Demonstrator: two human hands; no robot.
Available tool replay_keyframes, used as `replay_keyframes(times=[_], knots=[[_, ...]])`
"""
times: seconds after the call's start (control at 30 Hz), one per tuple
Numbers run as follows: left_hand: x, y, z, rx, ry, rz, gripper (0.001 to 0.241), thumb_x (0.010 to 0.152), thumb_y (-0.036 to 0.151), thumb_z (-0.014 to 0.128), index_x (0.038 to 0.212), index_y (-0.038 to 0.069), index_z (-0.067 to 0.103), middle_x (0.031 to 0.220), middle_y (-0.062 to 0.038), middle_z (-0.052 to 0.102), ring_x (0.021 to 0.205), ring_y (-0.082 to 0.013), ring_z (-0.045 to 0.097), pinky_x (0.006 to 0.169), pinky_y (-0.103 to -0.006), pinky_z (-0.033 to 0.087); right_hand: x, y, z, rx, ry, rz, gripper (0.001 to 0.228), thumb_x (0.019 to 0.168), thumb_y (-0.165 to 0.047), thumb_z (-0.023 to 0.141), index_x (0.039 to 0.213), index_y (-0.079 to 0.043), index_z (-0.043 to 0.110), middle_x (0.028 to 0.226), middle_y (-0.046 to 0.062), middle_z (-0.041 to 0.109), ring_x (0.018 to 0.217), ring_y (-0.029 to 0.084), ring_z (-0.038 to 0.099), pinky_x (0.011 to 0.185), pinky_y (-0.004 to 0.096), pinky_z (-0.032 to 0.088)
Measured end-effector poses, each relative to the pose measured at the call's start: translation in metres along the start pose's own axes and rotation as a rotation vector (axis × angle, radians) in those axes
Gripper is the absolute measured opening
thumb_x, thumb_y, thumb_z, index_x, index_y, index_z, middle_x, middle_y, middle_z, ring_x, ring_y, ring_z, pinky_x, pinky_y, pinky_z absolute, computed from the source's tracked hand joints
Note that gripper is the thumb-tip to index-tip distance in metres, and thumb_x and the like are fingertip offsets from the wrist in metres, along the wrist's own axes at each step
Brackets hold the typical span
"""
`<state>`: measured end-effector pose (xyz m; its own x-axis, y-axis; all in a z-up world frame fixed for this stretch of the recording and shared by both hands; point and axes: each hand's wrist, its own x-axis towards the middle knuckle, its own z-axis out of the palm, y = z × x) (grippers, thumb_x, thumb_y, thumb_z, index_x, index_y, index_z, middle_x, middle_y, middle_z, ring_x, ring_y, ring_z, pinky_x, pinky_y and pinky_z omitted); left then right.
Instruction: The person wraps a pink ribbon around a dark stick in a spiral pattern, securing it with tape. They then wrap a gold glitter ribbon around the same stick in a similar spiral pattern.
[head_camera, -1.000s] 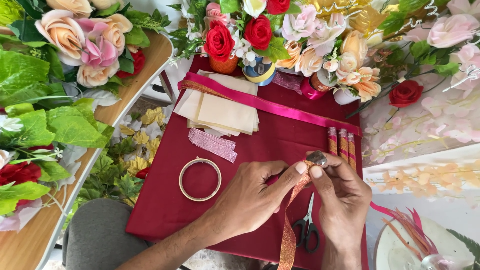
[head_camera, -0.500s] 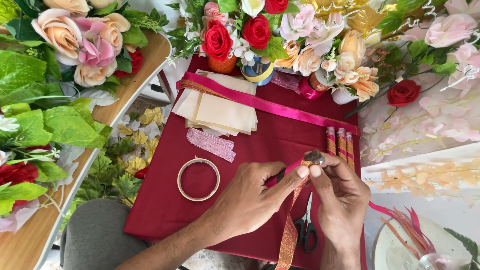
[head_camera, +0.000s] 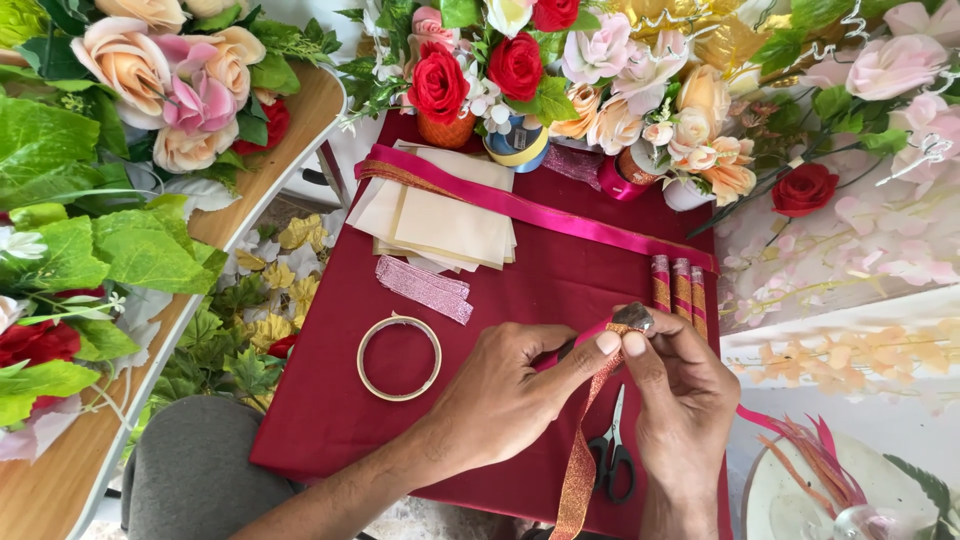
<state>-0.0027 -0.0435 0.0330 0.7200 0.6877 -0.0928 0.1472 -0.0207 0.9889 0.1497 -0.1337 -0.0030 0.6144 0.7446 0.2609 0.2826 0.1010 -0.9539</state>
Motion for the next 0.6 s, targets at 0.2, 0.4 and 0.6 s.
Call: replay_keyframes(times=[0.2, 0.4, 0.6], knots=[[-0.001, -0.001, 0.002, -0.030, -0.015, -0.017, 0.055, 0.099, 0.054, 0.053, 0.061, 0.014, 0.046, 0.057, 0.005, 0.030, 0.056, -0.0094, 0.030, 0.053, -0.0327, 0.024, -0.002, 0.002, 0.000, -0.006, 0.020, 0.006, 0.018, 0.096, -0.014, 0.068, 0.109, -0.001, 0.069, 0.108, 0.010, 0.074, 0.101, 0.016, 0.069, 0.095, 0.028, 0.056], [0.002, -0.005, 0.004, -0.049, -0.022, -0.035, 0.056, 0.099, 0.055, 0.054, 0.061, 0.016, 0.041, 0.058, 0.006, 0.027, 0.056, -0.0085, 0.026, 0.053, -0.0322, 0.020, -0.003, 0.000, 0.001, 0.012, 0.013, 0.004, 0.018, 0.097, -0.013, 0.068, 0.110, 0.000, 0.069, 0.107, 0.009, 0.073, 0.100, 0.015, 0.068, 0.092, 0.028, 0.057], [0.005, -0.009, 0.001, 0.014, -0.060, -0.055, 0.056, 0.101, 0.055, 0.051, 0.061, 0.016, 0.043, 0.057, 0.005, 0.029, 0.054, -0.0088, 0.029, 0.054, -0.0319, 0.022, -0.018, -0.025, -0.013, -0.044, 0.053, 0.081, 0.030, 0.099, -0.015, 0.062, 0.121, 0.005, 0.068, 0.100, 0.015, 0.075, 0.084, 0.020, 0.071, 0.070, 0.029, 0.062]])
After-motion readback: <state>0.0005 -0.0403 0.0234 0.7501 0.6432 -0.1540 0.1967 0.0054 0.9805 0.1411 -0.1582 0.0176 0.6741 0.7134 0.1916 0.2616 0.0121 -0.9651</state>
